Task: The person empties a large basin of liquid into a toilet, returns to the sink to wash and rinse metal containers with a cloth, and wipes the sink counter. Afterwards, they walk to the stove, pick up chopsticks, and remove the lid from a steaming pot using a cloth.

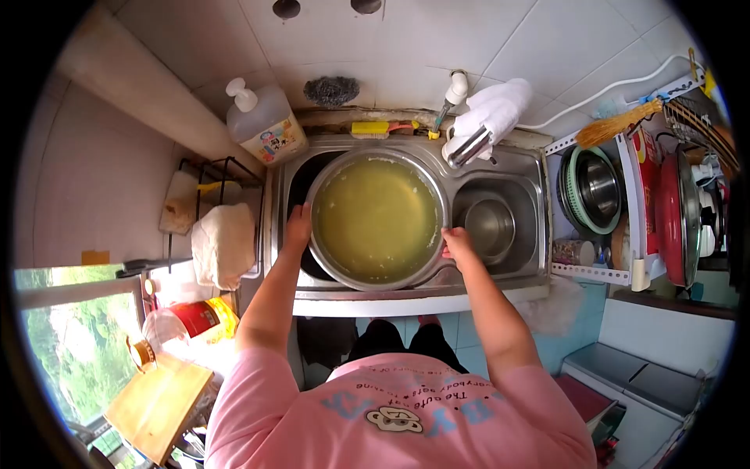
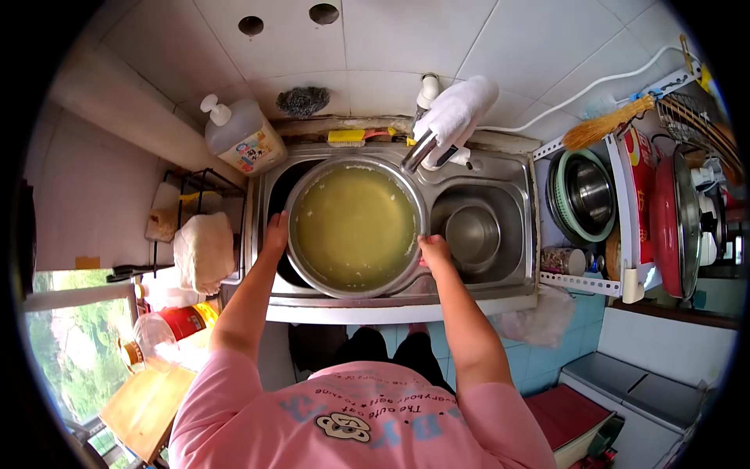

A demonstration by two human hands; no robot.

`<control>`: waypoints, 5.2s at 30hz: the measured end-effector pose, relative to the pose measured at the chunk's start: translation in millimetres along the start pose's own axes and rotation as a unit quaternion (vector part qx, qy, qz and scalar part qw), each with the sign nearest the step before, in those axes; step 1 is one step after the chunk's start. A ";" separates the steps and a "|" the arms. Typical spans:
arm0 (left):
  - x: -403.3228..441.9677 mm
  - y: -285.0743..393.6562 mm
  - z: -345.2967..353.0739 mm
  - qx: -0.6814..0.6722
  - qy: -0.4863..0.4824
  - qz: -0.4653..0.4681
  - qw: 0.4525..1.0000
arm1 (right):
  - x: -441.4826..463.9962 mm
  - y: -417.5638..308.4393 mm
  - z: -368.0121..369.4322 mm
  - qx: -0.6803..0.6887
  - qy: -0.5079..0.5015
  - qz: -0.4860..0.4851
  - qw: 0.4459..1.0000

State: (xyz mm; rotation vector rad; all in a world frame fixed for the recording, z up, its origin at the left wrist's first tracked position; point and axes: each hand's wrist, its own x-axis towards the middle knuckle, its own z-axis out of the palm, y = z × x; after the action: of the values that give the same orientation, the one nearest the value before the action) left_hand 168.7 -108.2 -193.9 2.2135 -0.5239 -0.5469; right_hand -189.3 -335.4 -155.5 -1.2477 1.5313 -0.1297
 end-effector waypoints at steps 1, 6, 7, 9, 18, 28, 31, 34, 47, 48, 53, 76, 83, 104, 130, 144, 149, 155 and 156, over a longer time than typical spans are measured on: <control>4.8 -5.2 2.9 -0.029 -0.011 0.019 0.999 | 0.9 0.2 0.9 -0.004 -0.007 0.010 1.000; 4.3 -16.9 15.8 -0.152 -0.040 -0.023 0.987 | -11.6 -5.7 3.6 -0.033 0.015 0.006 0.999; 3.1 -17.6 17.5 -0.176 -0.035 -0.036 0.983 | -13.8 -5.4 3.3 -0.026 0.012 0.003 1.000; 1.5 -14.1 16.8 -0.200 -0.032 -0.047 0.978 | -15.1 -3.6 4.4 -0.017 0.011 0.001 1.000; -25.2 11.5 -36.8 -0.280 -0.030 -0.052 0.958 | -42.7 -8.4 4.9 0.143 -0.026 -0.084 0.986; -108.1 100.3 -93.2 -0.262 -0.037 -0.001 0.964 | -131.7 -13.9 -38.0 0.312 -0.032 -0.147 0.938; -146.1 131.5 -91.1 -0.276 -0.040 -0.020 0.960 | -161.3 -0.4 -63.4 0.368 -0.004 -0.157 0.916; -190.4 163.1 -80.8 -0.288 -0.072 0.006 0.955 | -185.1 29.9 -93.8 0.422 0.023 -0.191 0.886; -381.8 244.1 60.4 -0.293 -0.228 0.052 0.927 | -324.0 205.6 -299.4 0.489 0.174 -0.212 0.828; -398.8 254.7 72.5 -0.316 -0.236 0.024 0.919 | -337.2 217.8 -310.8 0.491 0.198 -0.199 0.825; -444.2 281.5 138.1 -0.309 -0.324 0.052 0.893 | -369.0 294.0 -362.9 0.494 0.276 -0.197 0.801; -596.7 545.8 486.9 -0.128 -0.569 0.231 0.779 | -382.3 410.4 -591.2 0.528 0.571 -0.034 0.628; -640.8 623.7 589.4 -0.135 -0.582 0.158 0.786 | -327.1 448.3 -709.5 0.584 0.554 -0.058 0.591; -687.5 866.2 889.8 -0.135 -0.508 0.200 0.827 | -117.7 464.7 -1115.0 0.555 0.487 -0.099 0.667; -495.9 993.6 1032.1 -0.133 -0.503 0.175 0.836 | 106.6 333.9 -1213.5 0.539 0.482 -0.125 0.679; -589.8 1092.1 1053.8 -0.156 -0.546 0.182 0.803 | 32.1 348.3 -1296.6 0.495 0.530 -0.093 0.682; -621.1 1141.8 1136.0 -0.168 -0.565 0.158 0.792 | 74.3 380.9 -1386.5 0.520 0.537 -0.105 0.656; -653.2 1210.3 1231.9 -0.181 -0.544 0.192 0.797 | 98.3 387.2 -1507.9 0.513 0.538 -0.111 0.659; -660.5 1224.3 1244.5 -0.196 -0.553 0.169 0.792 | 98.3 377.6 -1528.5 0.514 0.533 -0.111 0.663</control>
State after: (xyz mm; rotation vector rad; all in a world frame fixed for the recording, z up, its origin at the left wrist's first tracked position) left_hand -1275.4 -1242.9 138.8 1.1622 -1.2240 -1.5836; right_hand -1581.5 -1018.5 133.5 -0.2944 1.6984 -1.9022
